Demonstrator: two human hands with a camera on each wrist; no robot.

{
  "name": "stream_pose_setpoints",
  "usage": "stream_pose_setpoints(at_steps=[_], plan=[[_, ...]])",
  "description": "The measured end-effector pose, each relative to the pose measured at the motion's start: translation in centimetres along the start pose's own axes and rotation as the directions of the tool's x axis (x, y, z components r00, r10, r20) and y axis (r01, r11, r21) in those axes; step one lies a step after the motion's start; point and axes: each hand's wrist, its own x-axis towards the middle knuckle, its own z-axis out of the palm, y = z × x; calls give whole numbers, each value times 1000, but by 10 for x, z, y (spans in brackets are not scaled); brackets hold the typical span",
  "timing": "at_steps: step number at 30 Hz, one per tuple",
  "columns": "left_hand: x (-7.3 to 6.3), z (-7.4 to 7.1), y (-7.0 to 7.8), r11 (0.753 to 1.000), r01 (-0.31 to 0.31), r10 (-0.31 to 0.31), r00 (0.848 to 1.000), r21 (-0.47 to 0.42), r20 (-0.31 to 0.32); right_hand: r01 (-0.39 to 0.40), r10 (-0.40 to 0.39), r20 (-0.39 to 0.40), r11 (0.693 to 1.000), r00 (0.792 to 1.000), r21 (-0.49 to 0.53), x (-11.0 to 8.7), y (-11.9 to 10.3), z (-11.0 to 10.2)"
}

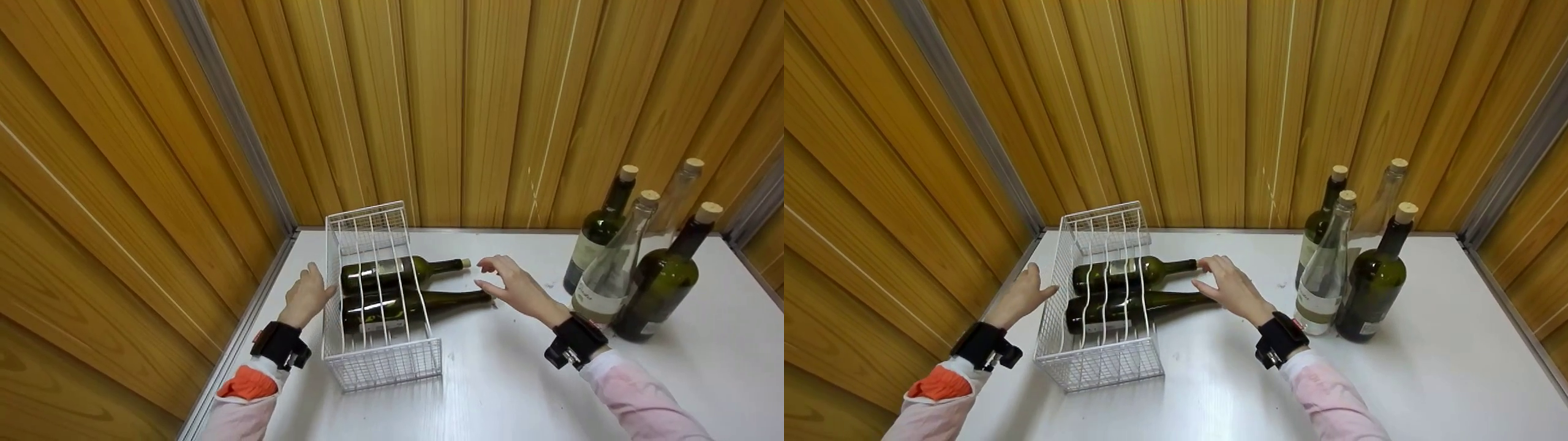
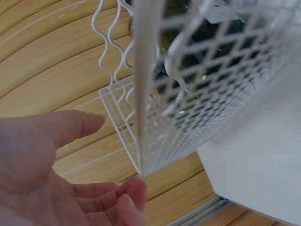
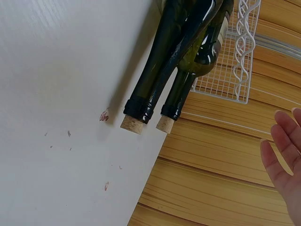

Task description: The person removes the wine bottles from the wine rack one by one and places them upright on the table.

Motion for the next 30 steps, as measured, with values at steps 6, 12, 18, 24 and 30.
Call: stream_pose_setpoints(at_steps=[6, 12, 18, 24, 30], plan=[[54, 74, -75, 997, 34, -43, 988, 69, 147, -60, 58, 68, 998, 996, 28, 3, 2, 7], [62, 86, -89, 998, 39, -51, 955, 48, 291, -135, 117, 202, 988, 972, 77, 13, 4, 18], [60, 100, -85, 998, -10, -8, 950, 57, 311, -192, 158, 316, 978, 936, 79, 21, 4, 32], [50, 101, -73, 995, -9, -16, 967, 95, 253, -92, 48, 332, 989, 942, 117, 23, 23, 58], [43, 102, -72, 997, 1, -15, 982, 72, 188, -92, 53, 380, 992, 924, 86, 27, 22, 80]])
